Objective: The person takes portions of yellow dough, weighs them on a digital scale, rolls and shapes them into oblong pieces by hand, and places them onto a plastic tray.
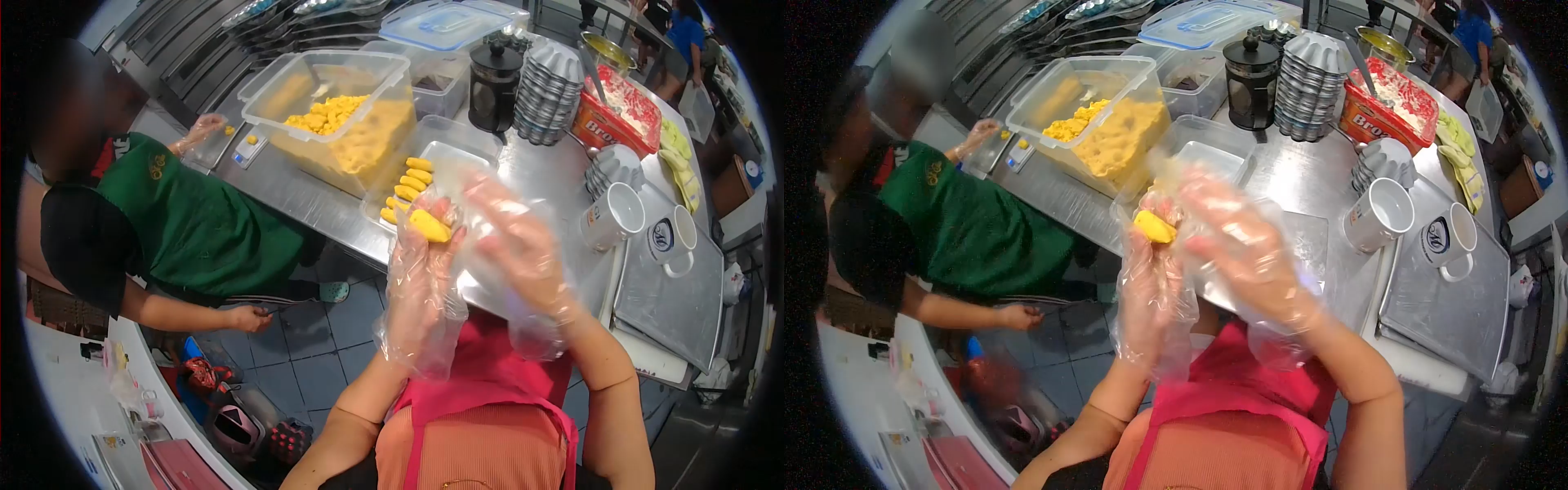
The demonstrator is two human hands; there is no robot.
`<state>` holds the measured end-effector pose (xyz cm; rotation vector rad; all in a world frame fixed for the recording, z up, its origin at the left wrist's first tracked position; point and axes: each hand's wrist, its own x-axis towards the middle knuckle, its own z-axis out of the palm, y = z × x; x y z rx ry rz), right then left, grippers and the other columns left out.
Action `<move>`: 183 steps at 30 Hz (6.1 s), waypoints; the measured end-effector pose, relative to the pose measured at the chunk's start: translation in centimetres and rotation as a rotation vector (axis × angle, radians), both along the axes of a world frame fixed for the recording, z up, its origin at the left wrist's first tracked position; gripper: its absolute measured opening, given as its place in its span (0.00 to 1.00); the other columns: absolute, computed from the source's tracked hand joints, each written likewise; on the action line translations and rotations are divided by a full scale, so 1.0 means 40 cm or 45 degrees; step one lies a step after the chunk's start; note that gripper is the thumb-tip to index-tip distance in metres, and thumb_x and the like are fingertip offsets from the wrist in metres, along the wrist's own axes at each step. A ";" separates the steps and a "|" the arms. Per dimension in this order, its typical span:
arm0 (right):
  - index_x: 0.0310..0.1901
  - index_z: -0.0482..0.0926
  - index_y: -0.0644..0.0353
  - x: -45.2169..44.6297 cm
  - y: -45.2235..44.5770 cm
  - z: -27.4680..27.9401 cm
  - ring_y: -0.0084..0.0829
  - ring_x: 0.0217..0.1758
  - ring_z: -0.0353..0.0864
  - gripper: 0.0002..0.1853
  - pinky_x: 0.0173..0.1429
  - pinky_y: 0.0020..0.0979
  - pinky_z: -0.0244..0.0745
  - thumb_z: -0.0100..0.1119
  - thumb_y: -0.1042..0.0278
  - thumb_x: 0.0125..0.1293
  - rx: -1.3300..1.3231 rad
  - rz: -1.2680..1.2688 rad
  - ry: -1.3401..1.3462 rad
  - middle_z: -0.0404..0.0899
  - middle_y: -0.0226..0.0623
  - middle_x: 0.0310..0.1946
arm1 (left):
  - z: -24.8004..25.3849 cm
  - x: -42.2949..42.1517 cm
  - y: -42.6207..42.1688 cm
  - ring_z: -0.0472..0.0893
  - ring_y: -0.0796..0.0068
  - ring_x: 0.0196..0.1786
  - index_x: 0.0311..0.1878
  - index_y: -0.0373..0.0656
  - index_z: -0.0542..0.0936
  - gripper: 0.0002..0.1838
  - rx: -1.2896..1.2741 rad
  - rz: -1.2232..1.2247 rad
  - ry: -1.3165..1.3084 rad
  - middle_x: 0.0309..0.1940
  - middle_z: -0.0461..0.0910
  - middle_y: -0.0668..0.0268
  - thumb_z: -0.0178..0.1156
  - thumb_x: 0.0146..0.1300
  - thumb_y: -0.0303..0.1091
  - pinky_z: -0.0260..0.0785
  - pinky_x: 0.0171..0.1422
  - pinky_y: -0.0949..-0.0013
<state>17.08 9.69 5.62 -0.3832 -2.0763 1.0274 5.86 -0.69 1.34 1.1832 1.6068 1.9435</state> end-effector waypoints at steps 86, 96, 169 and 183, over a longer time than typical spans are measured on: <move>0.46 0.78 0.63 0.074 0.043 0.001 0.29 0.41 0.78 0.16 0.44 0.31 0.73 0.63 0.72 0.53 -0.082 -0.171 -0.171 0.78 0.40 0.39 | -0.020 0.037 0.058 0.51 0.67 0.70 0.71 0.42 0.47 0.42 0.173 -0.844 -1.443 0.70 0.48 0.59 0.34 0.64 0.65 0.40 0.72 0.62; 0.58 0.66 0.65 0.060 0.006 -0.062 0.51 0.64 0.59 0.25 0.67 0.41 0.54 0.49 0.62 0.62 0.021 0.107 -0.311 0.64 0.55 0.58 | -0.098 0.026 0.035 0.69 0.66 0.58 0.67 0.40 0.56 0.33 0.200 -1.039 -1.950 0.58 0.67 0.59 0.37 0.69 0.55 0.58 0.65 0.62; 0.48 0.69 0.66 -0.086 -0.036 -0.092 0.42 0.48 0.69 0.17 0.51 0.37 0.62 0.52 0.63 0.62 0.685 0.344 -0.479 0.69 0.49 0.45 | -0.016 -0.050 0.016 0.54 0.66 0.71 0.70 0.39 0.50 0.33 0.371 -1.015 -1.721 0.69 0.53 0.61 0.35 0.69 0.53 0.46 0.72 0.59; 0.64 0.53 0.68 -0.067 -0.112 -0.093 0.52 0.67 0.53 0.33 0.70 0.39 0.48 0.45 0.53 0.65 0.688 0.515 -0.533 0.52 0.57 0.64 | -0.030 -0.051 0.027 0.53 0.66 0.71 0.71 0.47 0.50 0.39 0.495 -0.680 -1.440 0.70 0.51 0.66 0.29 0.65 0.65 0.39 0.73 0.61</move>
